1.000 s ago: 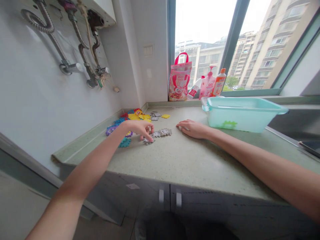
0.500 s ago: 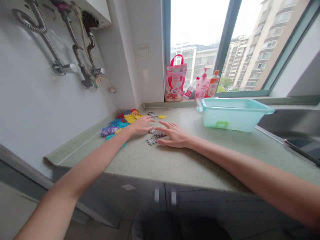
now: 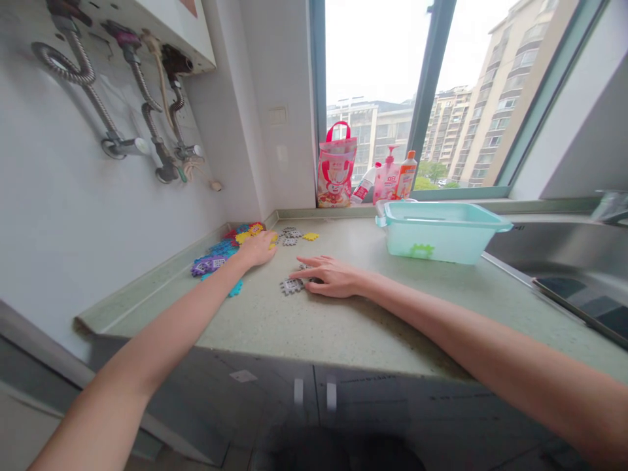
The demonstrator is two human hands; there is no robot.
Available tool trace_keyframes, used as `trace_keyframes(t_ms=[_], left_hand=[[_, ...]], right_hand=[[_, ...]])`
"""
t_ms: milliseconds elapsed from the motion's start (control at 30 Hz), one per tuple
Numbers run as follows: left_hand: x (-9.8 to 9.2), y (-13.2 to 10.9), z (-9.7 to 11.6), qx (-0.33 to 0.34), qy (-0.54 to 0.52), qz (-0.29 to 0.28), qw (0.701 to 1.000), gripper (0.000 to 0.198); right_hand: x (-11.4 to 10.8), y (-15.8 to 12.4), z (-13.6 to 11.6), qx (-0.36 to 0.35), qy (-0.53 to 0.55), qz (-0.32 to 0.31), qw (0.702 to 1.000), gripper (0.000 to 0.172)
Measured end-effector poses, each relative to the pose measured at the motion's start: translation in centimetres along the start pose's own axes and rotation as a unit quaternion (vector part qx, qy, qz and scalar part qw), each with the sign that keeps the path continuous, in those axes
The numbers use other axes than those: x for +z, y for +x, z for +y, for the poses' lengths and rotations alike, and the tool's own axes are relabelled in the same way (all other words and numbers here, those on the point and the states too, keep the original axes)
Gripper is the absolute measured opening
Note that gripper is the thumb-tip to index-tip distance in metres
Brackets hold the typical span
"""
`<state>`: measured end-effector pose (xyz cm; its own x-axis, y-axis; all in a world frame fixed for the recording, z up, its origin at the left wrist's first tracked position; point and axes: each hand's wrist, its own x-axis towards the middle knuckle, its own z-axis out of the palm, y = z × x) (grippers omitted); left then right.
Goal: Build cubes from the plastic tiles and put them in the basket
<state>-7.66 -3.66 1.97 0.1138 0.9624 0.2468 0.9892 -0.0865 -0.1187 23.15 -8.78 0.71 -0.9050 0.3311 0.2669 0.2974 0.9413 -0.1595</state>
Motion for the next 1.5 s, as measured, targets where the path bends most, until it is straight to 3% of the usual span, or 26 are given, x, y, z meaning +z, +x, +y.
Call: trace_keyframes(t_ms=[100,300,467,633,800,900,967,1067,1233,1333,1500], left_hand=[[0.3,0.1,0.1,-0.001,0.024,0.008,1.0,0.061],[0.4,0.1,1.0,0.058,0.067,0.005,0.996,0.051],[-0.6,-0.4,1.9,0.155,-0.011,0.004,0.988,0.057],[-1.6,-1.5,4.0,0.276,-0.156,-0.039,0.948,0.059],[-2.1,-1.4,4.9,0.216,-0.173,-0.043,0.96,0.059],[-2.2,-1.1,4.5,0.221,-0.128,-0.048,0.966,0.048],[-2.4,-1.2,4.5,0.234,-0.098,-0.019,0.967,0.046],[-2.4,-1.6,4.9,0.263,-0.099,0.019,0.959,0.052],[-2.1,-2.0,5.9,0.302,-0.09,0.017,0.949,0.049],[-1.8,-1.8,5.6,0.242,-0.034,0.032,0.969,0.057],[-1.0,-1.0,3.9,0.104,0.041,0.01,0.994,0.064]], right_hand=[[0.0,0.0,0.1,0.009,0.002,0.009,1.0,0.048],[0.1,-0.6,1.3,0.055,-0.005,0.029,0.998,0.049],[0.0,-1.2,2.8,0.092,-0.011,0.037,0.995,0.049],[-0.3,-1.8,4.1,0.112,-0.042,0.056,0.991,0.054],[-0.6,-1.2,4.6,0.137,-0.047,0.038,0.989,0.077],[-0.7,-0.4,4.6,0.139,-0.029,-0.01,0.99,0.076],[-0.7,-0.3,4.6,0.132,-0.025,-0.022,0.991,0.073],[-0.4,-0.4,4.8,0.116,-0.022,0.002,0.993,0.073],[0.0,-1.0,5.0,0.133,-0.011,0.057,0.989,0.1],[-0.3,-0.9,4.4,0.145,-0.027,0.042,0.988,0.098],[-0.9,-0.1,3.1,0.187,-0.067,-0.018,0.98,0.069]])
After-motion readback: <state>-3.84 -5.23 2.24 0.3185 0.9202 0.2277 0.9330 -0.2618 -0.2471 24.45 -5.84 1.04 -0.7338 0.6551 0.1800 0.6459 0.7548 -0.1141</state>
